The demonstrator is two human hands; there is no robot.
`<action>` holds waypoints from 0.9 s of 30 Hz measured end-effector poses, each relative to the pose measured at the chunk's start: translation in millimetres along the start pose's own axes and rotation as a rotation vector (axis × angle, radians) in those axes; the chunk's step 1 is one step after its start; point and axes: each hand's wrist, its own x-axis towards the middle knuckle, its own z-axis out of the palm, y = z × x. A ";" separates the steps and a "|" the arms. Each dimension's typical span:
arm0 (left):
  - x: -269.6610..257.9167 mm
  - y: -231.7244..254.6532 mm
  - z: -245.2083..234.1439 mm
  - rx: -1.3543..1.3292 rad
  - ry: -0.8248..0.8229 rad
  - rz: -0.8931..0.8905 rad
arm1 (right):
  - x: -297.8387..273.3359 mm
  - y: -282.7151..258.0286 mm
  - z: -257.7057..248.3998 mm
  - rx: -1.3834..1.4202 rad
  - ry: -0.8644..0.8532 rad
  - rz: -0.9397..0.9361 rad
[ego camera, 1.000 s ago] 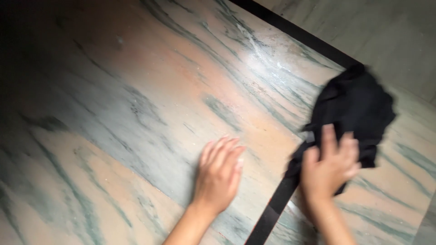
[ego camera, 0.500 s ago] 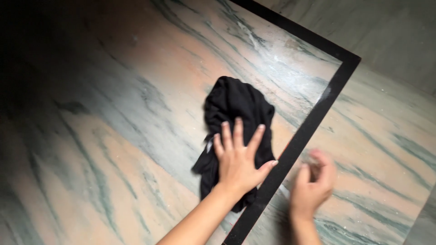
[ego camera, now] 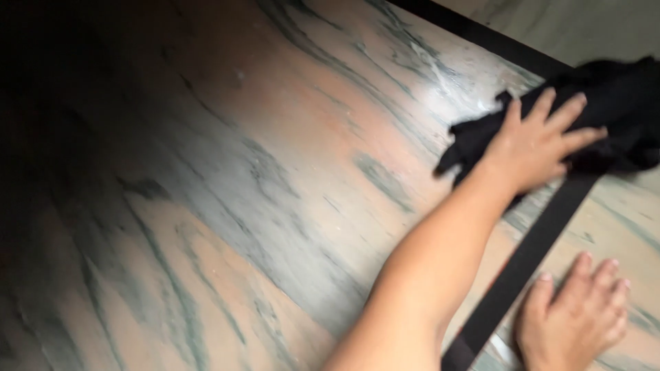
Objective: The person uses a black cloth to wipe down a marble floor and a wall outlet, moving around a large bin and a bucket. They scrub the floor surfaces and the area around the outlet before folding the cloth.
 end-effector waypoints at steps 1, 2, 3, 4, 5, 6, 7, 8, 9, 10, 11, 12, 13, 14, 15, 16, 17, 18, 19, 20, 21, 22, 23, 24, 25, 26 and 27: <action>12.7 -22.2 12.5 -0.030 0.031 -0.059 | 1.9 -1.6 -3.4 -0.008 0.022 -0.003; 24.9 -43.9 24.9 -0.059 0.062 -0.118 | 3.2 -3.1 -7.1 -0.016 0.043 -0.007; 18.1 -80.8 23.4 -0.059 0.061 -0.122 | 1.3 1.7 -3.6 -0.015 0.041 -0.010; 11.0 -117.1 21.6 -0.046 0.122 -0.225 | -0.7 6.9 -0.5 -0.037 0.081 -0.040; 4.6 -151.7 20.1 -0.033 0.185 -0.327 | -2.7 13.5 2.1 -0.060 0.122 -0.069; -23.5 -192.0 -0.5 -0.033 0.184 -0.330 | -3.1 14.9 3.7 -0.059 0.120 -0.072; -49.8 -229.3 -20.6 0.000 0.165 -0.426 | -4.3 18.1 3.7 -0.074 0.119 -0.074; -76.2 -266.1 -40.4 0.033 0.147 -0.522 | -5.8 22.0 3.4 -0.088 0.118 -0.077; -120.1 -307.4 -27.9 0.031 0.143 -0.524 | -5.2 21.5 -0.8 -0.089 0.114 -0.078; -162.7 -349.7 -23.2 0.021 0.201 -0.603 | -5.1 21.5 -5.4 -0.099 0.085 -0.081; -203.6 -395.1 -28.2 0.018 0.260 -0.688 | -3.6 20.8 -8.0 -0.103 0.055 -0.088; -258.5 -414.0 -47.8 0.023 0.257 -0.695 | 0.5 10.8 -13.3 -0.098 0.050 -0.094; -304.9 -432.6 -71.7 0.082 0.174 -0.828 | 4.1 0.4 -18.5 -0.059 0.037 -0.061; -347.7 -449.2 -99.0 0.140 0.089 -0.960 | 7.8 -9.7 -24.0 -0.021 0.025 -0.028; -412.4 -462.8 -93.6 0.145 0.087 -0.964 | 7.8 -11.8 -24.4 -0.017 0.021 -0.031; -473.7 -474.4 -93.9 0.197 0.079 -1.073 | 7.7 -13.5 -25.2 -0.033 0.019 -0.035; -529.7 -485.2 -99.2 0.251 0.072 -1.185 | 8.9 -14.8 -26.2 -0.048 0.017 -0.042; -566.9 -464.1 -112.5 0.256 0.071 -1.191 | 5.2 -4.2 -18.1 -0.044 0.014 -0.047; -602.7 -442.2 -124.5 0.261 0.037 -1.313 | 0.9 7.2 -11.1 -0.055 -0.014 -0.029; -637.9 -419.5 -136.8 0.266 0.003 -1.435 | -3.2 19.1 -4.4 -0.068 -0.042 -0.013; -661.3 -397.8 -132.5 0.266 0.004 -1.437 | -2.0 12.2 -5.5 -0.067 -0.042 -0.015; -684.5 -375.8 -128.6 0.306 0.025 -1.404 | -0.8 5.6 -7.2 -0.091 0.001 -0.040; -707.9 -354.8 -126.0 0.348 0.046 -1.372 | 0.7 -2.4 -8.2 -0.111 0.045 -0.066; -692.3 -330.2 -126.3 0.350 0.049 -1.374 | 3.8 -5.6 -9.2 -0.108 0.047 -0.068; -677.5 -304.6 -126.8 0.312 0.060 -1.416 | 6.6 -8.5 -10.4 -0.026 0.037 -0.063; -662.7 -278.8 -127.2 0.273 0.072 -1.457 | 9.3 -11.4 -11.8 0.057 0.027 -0.058; -639.0 -253.9 -123.1 0.276 0.075 -1.458 | 9.6 -13.9 -12.3 0.061 0.028 -0.059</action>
